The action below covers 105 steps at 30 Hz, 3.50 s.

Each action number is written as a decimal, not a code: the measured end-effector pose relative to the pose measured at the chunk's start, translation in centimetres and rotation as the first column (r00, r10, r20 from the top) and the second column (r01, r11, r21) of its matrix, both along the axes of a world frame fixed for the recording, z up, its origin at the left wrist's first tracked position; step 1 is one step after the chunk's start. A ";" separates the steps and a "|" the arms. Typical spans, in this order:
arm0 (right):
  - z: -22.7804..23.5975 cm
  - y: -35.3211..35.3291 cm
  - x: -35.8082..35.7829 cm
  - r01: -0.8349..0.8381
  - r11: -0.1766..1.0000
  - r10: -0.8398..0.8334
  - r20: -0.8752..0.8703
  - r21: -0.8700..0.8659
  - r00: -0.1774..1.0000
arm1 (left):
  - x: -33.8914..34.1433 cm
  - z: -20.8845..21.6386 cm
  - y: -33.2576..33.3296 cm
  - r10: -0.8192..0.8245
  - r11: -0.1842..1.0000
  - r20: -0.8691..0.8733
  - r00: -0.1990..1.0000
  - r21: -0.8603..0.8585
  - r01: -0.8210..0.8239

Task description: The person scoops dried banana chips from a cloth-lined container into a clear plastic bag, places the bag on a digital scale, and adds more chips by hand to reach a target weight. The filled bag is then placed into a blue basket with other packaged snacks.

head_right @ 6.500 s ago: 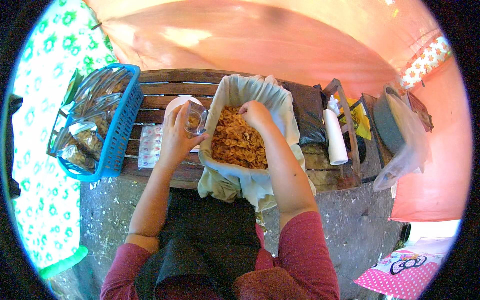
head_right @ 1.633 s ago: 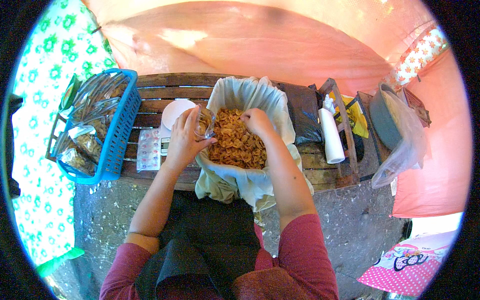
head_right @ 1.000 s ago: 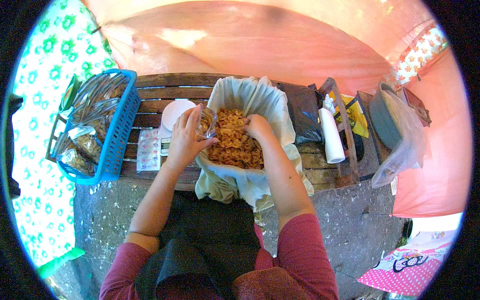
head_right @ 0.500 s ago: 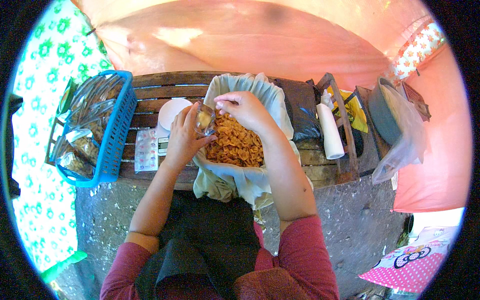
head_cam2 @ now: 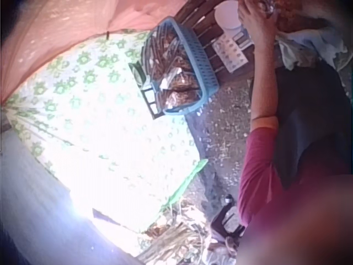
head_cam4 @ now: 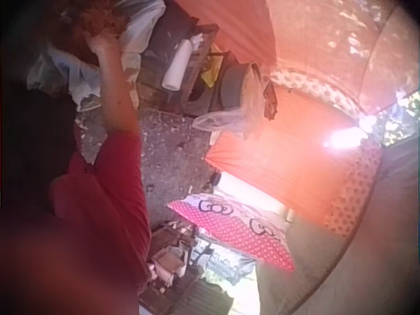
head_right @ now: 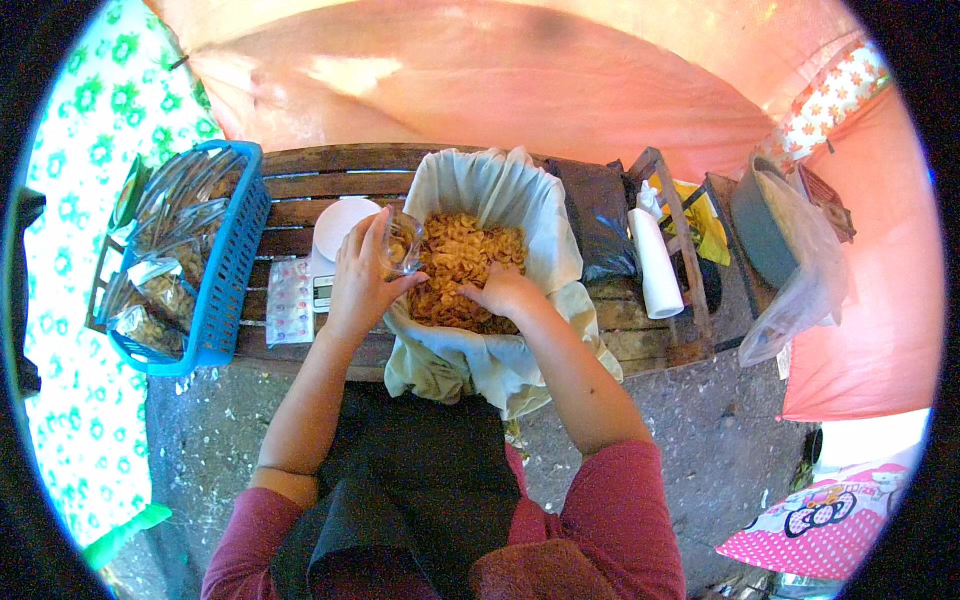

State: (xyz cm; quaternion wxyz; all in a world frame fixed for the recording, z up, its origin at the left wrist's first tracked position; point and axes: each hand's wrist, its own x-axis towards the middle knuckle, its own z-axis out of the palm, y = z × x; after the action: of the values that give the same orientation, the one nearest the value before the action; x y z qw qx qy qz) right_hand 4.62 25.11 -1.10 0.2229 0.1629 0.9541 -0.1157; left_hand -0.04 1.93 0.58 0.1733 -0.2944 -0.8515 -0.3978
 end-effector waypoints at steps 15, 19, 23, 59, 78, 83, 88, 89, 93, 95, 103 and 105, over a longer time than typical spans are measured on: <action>2.3 1.1 -4.8 0.174 0.727 -0.327 -0.112 -0.665 0.938 | -0.3 0.4 -0.8 0.018 1.000 -0.010 1.000 -0.004 -0.018; 4.4 2.3 -4.6 0.116 0.732 -0.278 -0.139 -0.672 0.950 | -0.6 0.4 -1.1 0.059 0.998 -0.017 0.998 -0.006 -0.059; 4.3 2.4 -4.1 0.123 0.689 -0.327 -0.155 -0.714 0.932 | -0.9 0.1 -1.0 0.061 0.998 -0.007 0.998 -0.001 -0.061; 7.0 -0.4 -3.9 -0.240 0.765 -0.203 -0.579 -0.597 0.790 | -0.2 0.5 0.1 -0.004 0.999 0.000 1.000 -0.040 0.004; -4.5 6.3 -4.9 0.014 0.948 -0.097 -0.246 -0.317 0.964 | -0.3 0.2 -0.3 -0.003 0.999 -0.008 1.000 -0.036 0.002; -5.7 5.3 -4.6 -0.121 0.977 0.057 -0.333 -0.174 0.941 | -0.2 0.0 -0.3 -0.001 0.999 -0.007 1.000 -0.043 0.000; -3.4 6.3 -4.8 0.139 0.815 -0.276 -0.168 -0.562 0.946 | -0.1 0.0 -0.6 0.004 0.999 0.002 1.000 -0.039 -0.004; -2.6 6.3 -4.8 0.119 0.802 -0.272 -0.181 -0.585 0.945 | 0.0 0.0 -0.6 0.001 0.999 0.012 1.000 -0.043 -0.001; 0.7 5.7 -5.0 0.030 0.824 -0.240 -0.301 -0.566 0.923 | 0.3 0.0 -0.2 -0.020 0.999 0.005 1.000 -0.030 0.020; 2.1 5.0 -5.3 -0.071 0.820 -0.223 -0.430 -0.569 0.875 | 0.4 0.1 -0.1 -0.024 0.999 0.001 1.000 -0.034 0.024; 7.8 -0.2 -5.2 -0.229 0.712 -0.204 -0.508 -0.663 0.837 | 0.2 0.3 0.2 -0.011 0.999 -0.004 1.000 -0.037 0.011; 8.3 -1.8 -4.8 -0.285 0.657 -0.176 -0.510 -0.698 0.842 | 0.1 0.3 0.4 -0.018 1.000 0.011 1.000 -0.021 0.019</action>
State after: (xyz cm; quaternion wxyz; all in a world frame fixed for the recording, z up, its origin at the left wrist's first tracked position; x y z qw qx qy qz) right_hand -0.18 23.35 7.16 -0.0029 -0.0133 0.8462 -0.5327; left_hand 0.09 2.29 0.85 0.1617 -0.3018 -0.8539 -0.3920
